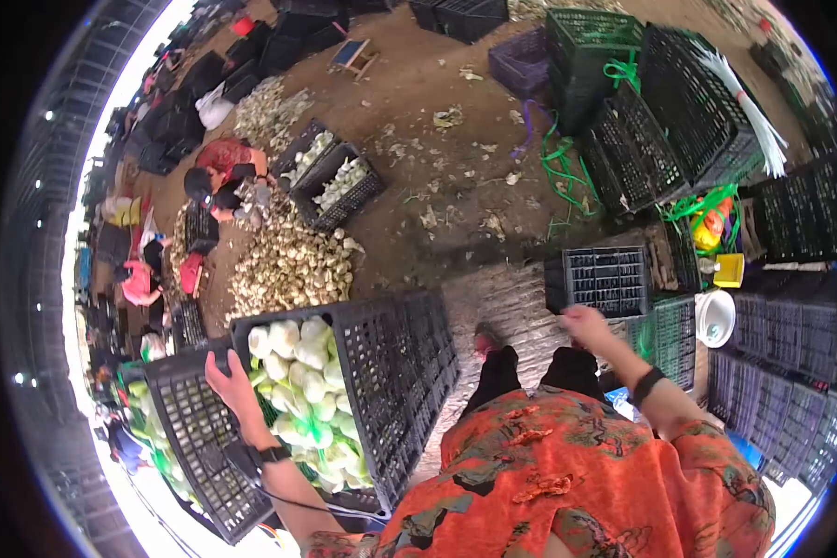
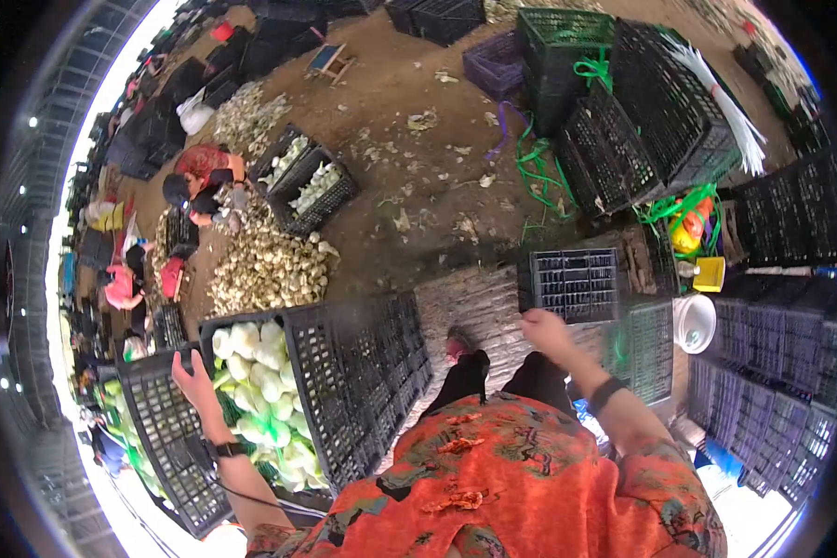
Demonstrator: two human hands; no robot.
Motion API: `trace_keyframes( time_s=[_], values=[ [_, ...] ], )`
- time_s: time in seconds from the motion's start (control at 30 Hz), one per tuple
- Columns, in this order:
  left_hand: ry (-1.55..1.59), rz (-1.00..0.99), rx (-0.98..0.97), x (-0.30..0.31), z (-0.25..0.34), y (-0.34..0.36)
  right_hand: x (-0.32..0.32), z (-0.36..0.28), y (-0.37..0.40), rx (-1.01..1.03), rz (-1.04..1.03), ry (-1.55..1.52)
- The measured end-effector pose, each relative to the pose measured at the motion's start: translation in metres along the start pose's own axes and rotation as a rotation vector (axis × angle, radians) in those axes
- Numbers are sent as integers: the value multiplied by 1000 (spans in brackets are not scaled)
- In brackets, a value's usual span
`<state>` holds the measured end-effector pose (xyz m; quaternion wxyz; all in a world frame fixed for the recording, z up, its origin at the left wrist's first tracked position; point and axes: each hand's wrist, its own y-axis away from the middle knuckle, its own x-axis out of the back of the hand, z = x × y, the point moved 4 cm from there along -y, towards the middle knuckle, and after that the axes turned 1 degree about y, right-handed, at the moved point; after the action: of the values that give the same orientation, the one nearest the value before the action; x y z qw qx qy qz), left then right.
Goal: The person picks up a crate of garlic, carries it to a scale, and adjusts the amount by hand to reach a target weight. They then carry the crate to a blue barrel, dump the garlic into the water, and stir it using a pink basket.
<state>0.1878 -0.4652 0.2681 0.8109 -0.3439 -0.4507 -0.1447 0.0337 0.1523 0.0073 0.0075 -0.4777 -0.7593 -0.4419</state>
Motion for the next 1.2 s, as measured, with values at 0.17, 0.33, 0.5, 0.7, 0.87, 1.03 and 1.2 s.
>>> trace_keyframes(
  time_s=[0.17, 0.33, 0.5, 0.7, 0.87, 1.03, 1.2],
  values=[
    [352, -411, 407, -82, -51, -55, -118, -257, 44, 872, -136, -274],
    [404, -370, 533, -85, -43, -54, -198, -371, 80, 944, -35, -380],
    [590, -353, 610, -69, -28, -48, -203, -372, 84, 970, 53, -583],
    [682, -430, 677, -51, -57, -53, -221, -384, 87, 1054, 39, -588],
    [232, -376, 403, -78, -62, -61, -228, -390, 58, 1101, 36, -597],
    [-104, -414, 228, -65, -21, -46, -225, -377, 59, 1177, -45, -553],
    [-27, 3, -775, -21, 155, 17, -153, -279, 17, 778, -61, -533]
  ],
)
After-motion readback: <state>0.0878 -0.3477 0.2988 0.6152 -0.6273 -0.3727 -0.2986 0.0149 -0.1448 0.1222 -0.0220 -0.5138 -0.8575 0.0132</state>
